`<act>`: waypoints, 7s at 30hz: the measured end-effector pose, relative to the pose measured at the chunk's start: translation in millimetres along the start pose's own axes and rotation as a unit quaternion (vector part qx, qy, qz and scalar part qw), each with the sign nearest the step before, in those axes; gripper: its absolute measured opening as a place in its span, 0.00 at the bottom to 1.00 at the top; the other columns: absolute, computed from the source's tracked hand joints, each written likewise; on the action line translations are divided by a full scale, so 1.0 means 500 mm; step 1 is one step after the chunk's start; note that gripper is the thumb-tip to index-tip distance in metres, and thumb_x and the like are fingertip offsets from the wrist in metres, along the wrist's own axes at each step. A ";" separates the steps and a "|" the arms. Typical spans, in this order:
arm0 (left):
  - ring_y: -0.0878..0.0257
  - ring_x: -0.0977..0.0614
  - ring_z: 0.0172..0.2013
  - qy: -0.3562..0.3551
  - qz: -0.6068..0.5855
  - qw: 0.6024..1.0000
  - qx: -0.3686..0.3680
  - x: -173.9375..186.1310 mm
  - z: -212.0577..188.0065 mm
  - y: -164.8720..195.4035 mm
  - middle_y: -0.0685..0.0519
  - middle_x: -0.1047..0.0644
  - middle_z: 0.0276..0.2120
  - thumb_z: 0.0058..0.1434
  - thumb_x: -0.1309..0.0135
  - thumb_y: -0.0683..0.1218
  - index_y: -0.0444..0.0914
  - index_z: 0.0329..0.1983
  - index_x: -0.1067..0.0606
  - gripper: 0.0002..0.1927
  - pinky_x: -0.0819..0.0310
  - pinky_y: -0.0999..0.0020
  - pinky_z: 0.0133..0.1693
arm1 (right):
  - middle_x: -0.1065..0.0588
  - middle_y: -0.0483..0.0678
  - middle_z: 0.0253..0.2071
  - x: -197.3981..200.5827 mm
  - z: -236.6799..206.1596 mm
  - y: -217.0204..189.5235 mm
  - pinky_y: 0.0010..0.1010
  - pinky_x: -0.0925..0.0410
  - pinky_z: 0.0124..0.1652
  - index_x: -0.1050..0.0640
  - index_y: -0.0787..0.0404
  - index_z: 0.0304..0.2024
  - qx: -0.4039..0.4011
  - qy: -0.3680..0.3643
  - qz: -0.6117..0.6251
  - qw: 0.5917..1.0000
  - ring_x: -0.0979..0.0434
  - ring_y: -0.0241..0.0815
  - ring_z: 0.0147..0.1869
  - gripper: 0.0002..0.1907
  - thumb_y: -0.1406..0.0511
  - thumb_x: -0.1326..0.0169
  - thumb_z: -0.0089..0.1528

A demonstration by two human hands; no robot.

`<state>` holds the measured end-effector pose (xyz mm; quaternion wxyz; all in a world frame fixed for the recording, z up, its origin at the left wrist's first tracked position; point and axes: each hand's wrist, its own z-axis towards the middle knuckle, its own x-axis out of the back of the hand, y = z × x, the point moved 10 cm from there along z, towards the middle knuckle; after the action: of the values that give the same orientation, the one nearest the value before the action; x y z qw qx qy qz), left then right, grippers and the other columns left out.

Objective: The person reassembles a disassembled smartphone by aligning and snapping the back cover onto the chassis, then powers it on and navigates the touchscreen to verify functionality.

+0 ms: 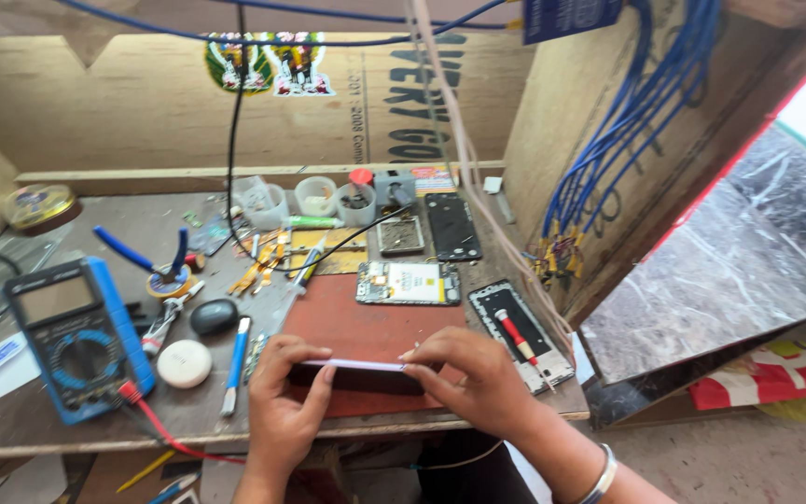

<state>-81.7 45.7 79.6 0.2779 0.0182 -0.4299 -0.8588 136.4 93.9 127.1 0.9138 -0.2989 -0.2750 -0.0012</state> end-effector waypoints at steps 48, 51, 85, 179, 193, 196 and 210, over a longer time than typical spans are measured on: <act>0.71 0.19 0.29 -0.062 -0.078 0.985 0.143 -0.055 -0.023 -0.086 0.54 0.16 0.28 0.62 0.39 0.45 0.33 0.39 0.19 0.10 0.25 0.74 0.33 | 0.26 0.52 0.56 -0.196 -0.009 0.151 0.29 0.30 0.56 0.38 0.65 0.66 -0.149 0.035 0.332 0.931 0.25 0.34 0.57 0.30 0.69 0.41 0.65; 0.70 0.19 0.29 -0.062 -0.060 0.983 0.163 -0.061 -0.022 -0.102 0.53 0.17 0.27 0.61 0.38 0.46 0.32 0.39 0.19 0.11 0.25 0.73 0.33 | 0.26 0.54 0.51 -0.184 -0.014 0.171 0.30 0.26 0.50 0.40 0.65 0.66 -0.198 0.067 0.302 0.930 0.22 0.37 0.51 0.37 0.70 0.37 0.59; 0.64 0.17 0.30 -0.054 -0.002 0.992 0.114 -0.028 -0.018 -0.066 0.49 0.15 0.33 0.66 0.48 0.45 0.35 0.49 0.21 0.13 0.25 0.67 0.34 | 0.18 0.55 0.47 -0.154 -0.008 0.128 0.26 0.24 0.46 0.25 0.70 0.52 -0.223 0.159 0.372 0.887 0.17 0.37 0.47 0.23 0.76 0.34 0.55; 0.70 0.19 0.41 -0.132 -0.163 0.972 0.109 -0.099 0.043 -0.111 0.53 0.17 0.41 0.70 0.47 0.43 0.35 0.56 0.24 0.14 0.24 0.74 0.44 | 0.21 0.51 0.50 -0.176 -0.029 0.221 0.28 0.25 0.46 0.30 0.66 0.60 -0.248 0.128 0.445 0.851 0.20 0.37 0.50 0.22 0.71 0.44 0.64; 0.69 0.20 0.50 -0.126 -0.205 0.965 0.106 -0.083 0.023 -0.126 0.51 0.18 0.49 0.70 0.49 0.42 0.31 0.60 0.26 0.17 0.27 0.74 0.52 | 0.22 0.53 0.53 -0.176 -0.034 0.199 0.29 0.25 0.44 0.29 0.65 0.64 -0.279 0.097 0.455 0.840 0.18 0.39 0.49 0.21 0.70 0.51 0.68; 0.69 0.21 0.50 -0.120 -0.192 0.969 0.096 -0.080 0.022 -0.123 0.51 0.18 0.50 0.70 0.49 0.42 0.30 0.61 0.26 0.18 0.28 0.74 0.54 | 0.22 0.53 0.55 -0.174 -0.028 0.195 0.29 0.24 0.47 0.29 0.65 0.64 -0.262 0.095 0.456 0.845 0.18 0.39 0.50 0.21 0.70 0.51 0.67; 0.66 0.17 0.46 -0.154 -0.251 0.949 0.114 -0.089 0.020 -0.116 0.48 0.18 0.46 0.59 0.40 0.34 0.32 0.62 0.29 0.26 0.23 0.71 0.48 | 0.22 0.53 0.55 -0.175 -0.030 0.195 0.28 0.25 0.48 0.29 0.65 0.64 -0.254 0.096 0.459 0.846 0.19 0.39 0.53 0.22 0.71 0.49 0.66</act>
<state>-73.5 102.3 33.3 -0.0204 0.0246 -0.5440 -0.8385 85.9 151.5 19.8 0.7244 -0.6107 -0.0077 0.3198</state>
